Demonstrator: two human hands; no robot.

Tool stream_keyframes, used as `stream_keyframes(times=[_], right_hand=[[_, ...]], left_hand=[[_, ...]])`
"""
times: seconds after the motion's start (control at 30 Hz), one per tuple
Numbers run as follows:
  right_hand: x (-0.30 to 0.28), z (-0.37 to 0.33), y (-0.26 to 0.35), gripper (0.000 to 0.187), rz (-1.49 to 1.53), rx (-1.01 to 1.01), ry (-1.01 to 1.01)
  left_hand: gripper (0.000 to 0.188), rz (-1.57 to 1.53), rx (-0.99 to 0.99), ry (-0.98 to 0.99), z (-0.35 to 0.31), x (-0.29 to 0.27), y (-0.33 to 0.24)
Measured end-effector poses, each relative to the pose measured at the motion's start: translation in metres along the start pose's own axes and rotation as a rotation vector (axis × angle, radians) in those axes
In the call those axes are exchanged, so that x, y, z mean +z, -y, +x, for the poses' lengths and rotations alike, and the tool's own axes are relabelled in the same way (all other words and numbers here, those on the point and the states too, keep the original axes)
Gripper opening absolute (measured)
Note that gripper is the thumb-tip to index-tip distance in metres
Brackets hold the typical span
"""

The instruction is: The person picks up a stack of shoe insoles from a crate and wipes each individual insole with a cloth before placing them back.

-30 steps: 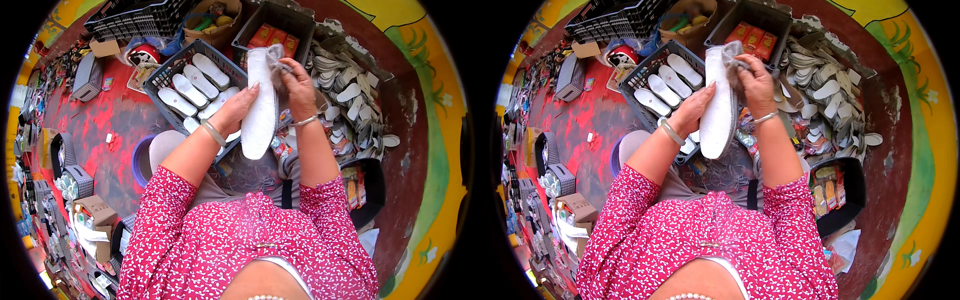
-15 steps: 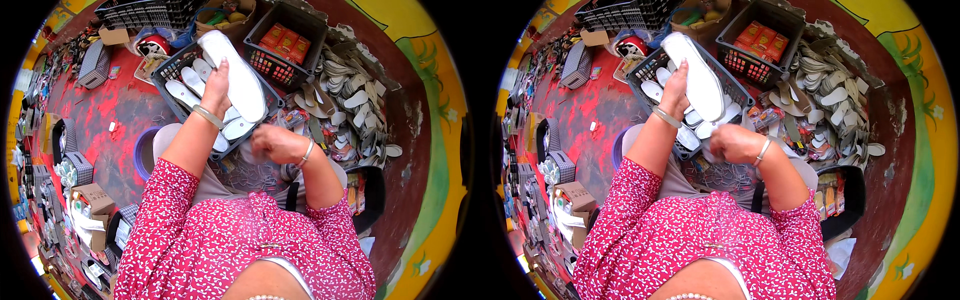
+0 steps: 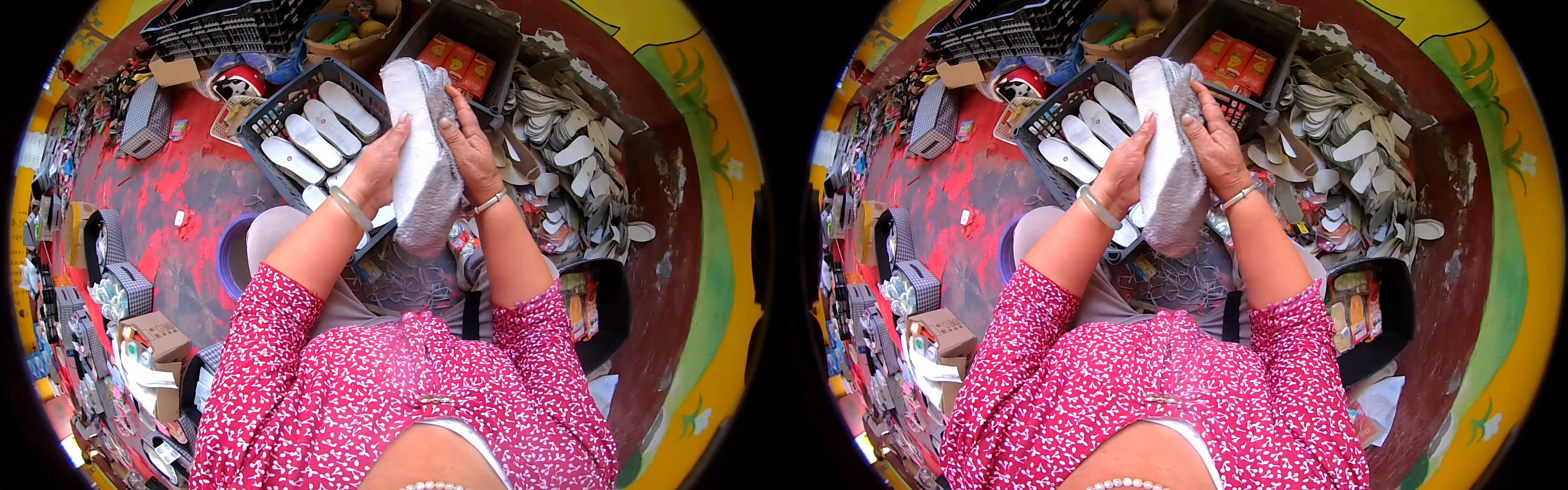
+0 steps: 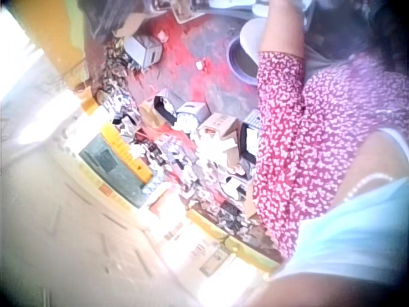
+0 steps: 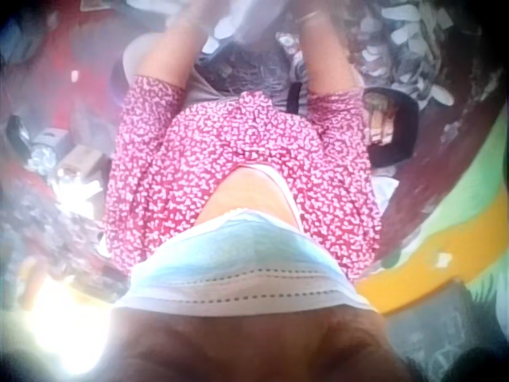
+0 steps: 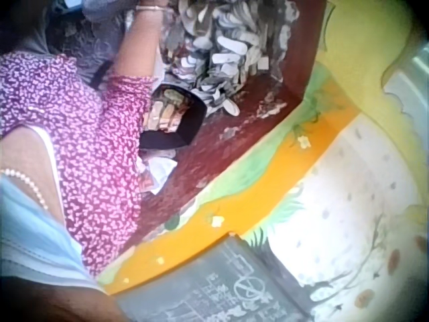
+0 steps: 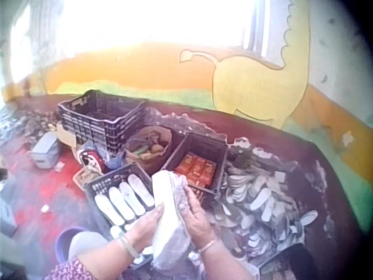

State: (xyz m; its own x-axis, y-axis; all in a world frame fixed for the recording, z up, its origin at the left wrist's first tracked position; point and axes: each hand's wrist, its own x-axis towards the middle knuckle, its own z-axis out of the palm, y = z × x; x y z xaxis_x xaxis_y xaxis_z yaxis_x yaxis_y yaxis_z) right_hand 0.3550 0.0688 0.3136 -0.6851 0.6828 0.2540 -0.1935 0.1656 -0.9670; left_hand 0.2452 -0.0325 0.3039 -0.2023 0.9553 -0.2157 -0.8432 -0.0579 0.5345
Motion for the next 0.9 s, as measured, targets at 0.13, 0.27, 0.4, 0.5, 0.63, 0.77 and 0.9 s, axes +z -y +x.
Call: stream_keyframes(times=[0.13,0.27,0.4,0.5,0.63,0.77,0.9], right_hand=[[0.005,-0.01,0.005,0.04,-0.327,-0.271,0.083],[0.021,-0.031,0.029,0.037,-0.491,-0.407,0.125],[0.022,-0.048,0.05,0.036,-0.544,-0.457,0.257],[-0.001,-0.046,0.066,0.035,-0.327,-0.26,0.501],[-0.065,-0.036,0.057,0.032,0.202,0.174,0.286],[-0.049,-0.033,0.064,0.045,0.576,0.036,-0.002],[0.008,-0.055,0.059,0.045,-0.427,-0.47,0.16]], left_hand=[[0.048,-0.018,0.115,0.024,0.006,-0.014,-0.007],[0.055,-0.143,0.166,0.075,0.002,-0.022,-0.026],[0.06,-0.193,0.199,0.131,-0.003,-0.023,-0.044],[0.055,-0.179,0.291,-0.046,-0.001,-0.036,-0.053],[0.049,-0.182,0.309,-0.079,0.004,-0.033,-0.048],[0.048,-0.226,0.241,0.005,0.007,-0.029,-0.034],[0.053,-0.292,0.072,0.181,0.007,-0.033,-0.024]])
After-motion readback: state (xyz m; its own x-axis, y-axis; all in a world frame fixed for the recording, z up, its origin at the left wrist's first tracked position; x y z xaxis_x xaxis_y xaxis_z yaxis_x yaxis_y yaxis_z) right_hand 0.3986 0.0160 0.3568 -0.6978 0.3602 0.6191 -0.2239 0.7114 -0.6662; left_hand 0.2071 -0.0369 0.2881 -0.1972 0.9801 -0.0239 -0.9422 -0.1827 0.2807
